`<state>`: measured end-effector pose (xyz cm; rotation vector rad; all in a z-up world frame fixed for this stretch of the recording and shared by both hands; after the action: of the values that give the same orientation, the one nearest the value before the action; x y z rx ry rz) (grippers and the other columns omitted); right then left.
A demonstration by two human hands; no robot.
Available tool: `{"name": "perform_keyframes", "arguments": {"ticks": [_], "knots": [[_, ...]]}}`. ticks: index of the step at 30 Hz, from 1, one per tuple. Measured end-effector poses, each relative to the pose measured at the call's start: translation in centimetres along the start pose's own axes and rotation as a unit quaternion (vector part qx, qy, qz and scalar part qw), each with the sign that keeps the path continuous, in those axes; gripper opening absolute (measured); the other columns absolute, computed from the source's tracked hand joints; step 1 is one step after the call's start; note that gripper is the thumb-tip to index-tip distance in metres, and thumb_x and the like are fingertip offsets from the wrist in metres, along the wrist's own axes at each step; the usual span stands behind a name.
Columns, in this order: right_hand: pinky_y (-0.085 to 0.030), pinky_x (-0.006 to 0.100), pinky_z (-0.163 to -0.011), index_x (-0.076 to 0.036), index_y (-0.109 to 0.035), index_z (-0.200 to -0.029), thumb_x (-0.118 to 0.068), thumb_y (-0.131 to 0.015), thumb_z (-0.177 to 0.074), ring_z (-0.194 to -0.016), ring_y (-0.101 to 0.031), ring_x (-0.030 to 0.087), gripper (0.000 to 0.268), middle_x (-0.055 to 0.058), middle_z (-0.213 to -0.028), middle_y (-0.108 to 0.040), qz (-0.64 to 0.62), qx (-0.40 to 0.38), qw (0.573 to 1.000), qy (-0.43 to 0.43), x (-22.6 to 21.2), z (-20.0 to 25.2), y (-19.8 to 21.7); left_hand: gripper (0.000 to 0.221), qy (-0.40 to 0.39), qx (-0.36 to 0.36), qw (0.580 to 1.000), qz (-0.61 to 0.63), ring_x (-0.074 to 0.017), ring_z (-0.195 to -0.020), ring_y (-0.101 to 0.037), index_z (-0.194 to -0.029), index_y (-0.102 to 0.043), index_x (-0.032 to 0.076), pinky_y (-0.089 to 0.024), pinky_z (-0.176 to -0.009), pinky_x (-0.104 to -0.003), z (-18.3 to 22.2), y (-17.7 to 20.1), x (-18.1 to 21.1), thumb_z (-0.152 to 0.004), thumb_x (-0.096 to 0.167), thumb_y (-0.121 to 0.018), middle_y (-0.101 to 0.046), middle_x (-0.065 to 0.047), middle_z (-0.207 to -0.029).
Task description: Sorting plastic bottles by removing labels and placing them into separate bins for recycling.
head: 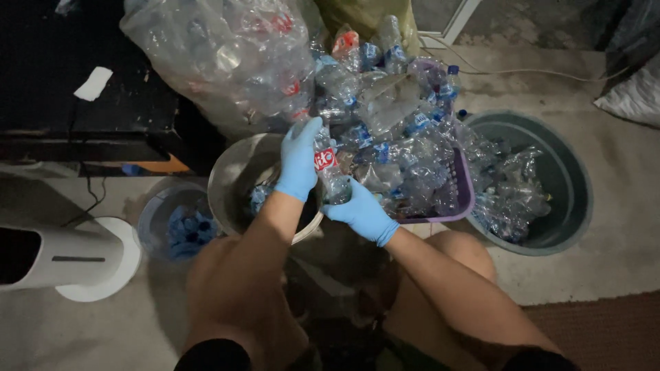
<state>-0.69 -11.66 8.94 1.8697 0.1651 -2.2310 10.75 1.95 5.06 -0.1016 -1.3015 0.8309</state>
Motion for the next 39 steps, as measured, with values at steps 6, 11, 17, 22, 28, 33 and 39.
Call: {"name": "perform_keyframes", "arguments": {"ticks": [6,11,17,22,28,33,39], "knots": [[-0.058,0.037,-0.078,-0.008,-0.067,-0.102,-0.011,-0.089,-0.064,-0.087,-0.070,0.016,0.044,0.005,-0.092,-0.075,0.056,0.028,0.998,-0.017,-0.7,-0.2,-0.8,0.028,0.053,-0.013,0.998,0.026,-0.0378,-0.057,-0.073,-0.099,-0.066,0.004,-0.066,-0.050,-0.049,-0.7,0.2,0.1,-0.083,0.019,-0.084,-0.073,-0.024,-0.081],[-0.054,0.040,-0.097,-0.013,-0.064,-0.123,-0.027,-0.095,-0.065,-0.110,-0.068,0.021,0.068,0.009,-0.113,-0.074,0.103,0.030,0.994,-0.035,0.0,1.2,0.5,0.027,0.127,-0.117,0.981,0.084,-0.0393,-0.084,-0.077,-0.105,-0.071,0.008,-0.066,-0.073,-0.054,5.0,-0.8,2.5,-0.087,0.026,-0.081,-0.075,-0.022,-0.101],[-0.038,0.059,-0.116,0.004,-0.044,-0.145,-0.032,-0.095,-0.063,-0.132,-0.051,0.049,0.102,0.033,-0.140,-0.055,0.263,-0.126,0.954,0.074,-1.8,1.0,3.6,0.030,0.101,-0.124,0.987,0.012,-0.0318,-0.077,-0.077,-0.106,-0.073,0.003,-0.067,-0.065,-0.046,5.5,0.7,0.9,-0.082,0.016,-0.086,-0.076,-0.021,-0.095],[-0.056,0.050,-0.097,-0.013,-0.069,-0.122,-0.035,-0.077,-0.080,-0.111,-0.069,0.038,0.048,0.011,-0.115,-0.074,0.525,-0.113,0.843,-0.002,9.1,-4.6,9.5,0.027,0.075,-0.111,0.991,0.008,-0.0305,-0.081,-0.079,-0.110,-0.071,0.005,-0.068,-0.068,-0.043,4.5,2.2,1.6,-0.089,0.020,-0.080,-0.078,-0.019,-0.101],[-0.059,0.051,-0.094,-0.017,-0.072,-0.117,-0.051,-0.068,-0.083,-0.112,-0.070,0.035,0.048,0.009,-0.115,-0.077,0.553,-0.104,0.822,-0.085,12.7,-4.4,9.0,0.031,0.095,-0.130,0.987,0.005,-0.0316,-0.086,-0.079,-0.115,-0.069,0.006,-0.067,-0.071,-0.043,5.4,1.9,2.9,-0.093,0.026,-0.076,-0.077,-0.019,-0.105],[-0.060,0.051,-0.091,-0.013,-0.071,-0.108,-0.045,-0.071,-0.081,-0.107,-0.072,0.034,0.042,0.011,-0.106,-0.077,0.584,-0.112,0.800,-0.080,14.7,-5.1,8.6,0.040,0.094,-0.177,0.979,0.041,-0.0289,-0.089,-0.079,-0.128,-0.065,0.008,-0.068,-0.073,-0.040,4.1,2.7,1.3,-0.098,0.035,-0.068,-0.077,-0.018,-0.109],[-0.060,0.045,-0.094,-0.013,-0.075,-0.112,-0.044,-0.074,-0.080,-0.109,-0.073,0.033,0.044,0.009,-0.110,-0.078,0.683,-0.181,0.706,-0.037,18.0,-6.4,10.5,0.032,0.077,-0.206,0.971,0.092,-0.0302,-0.096,-0.077,-0.123,-0.068,0.003,-0.067,-0.079,-0.040,5.0,2.3,3.1,-0.097,0.022,-0.069,-0.075,-0.019,-0.112]]}}
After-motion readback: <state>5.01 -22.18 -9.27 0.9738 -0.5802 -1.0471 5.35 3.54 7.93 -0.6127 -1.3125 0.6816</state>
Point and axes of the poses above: each hand's wrist, its own z-axis away from the middle knuckle, its own y-axis out of the back of the hand, x = y × z, the point moved 2 cm from there along -z, towards the middle knuckle
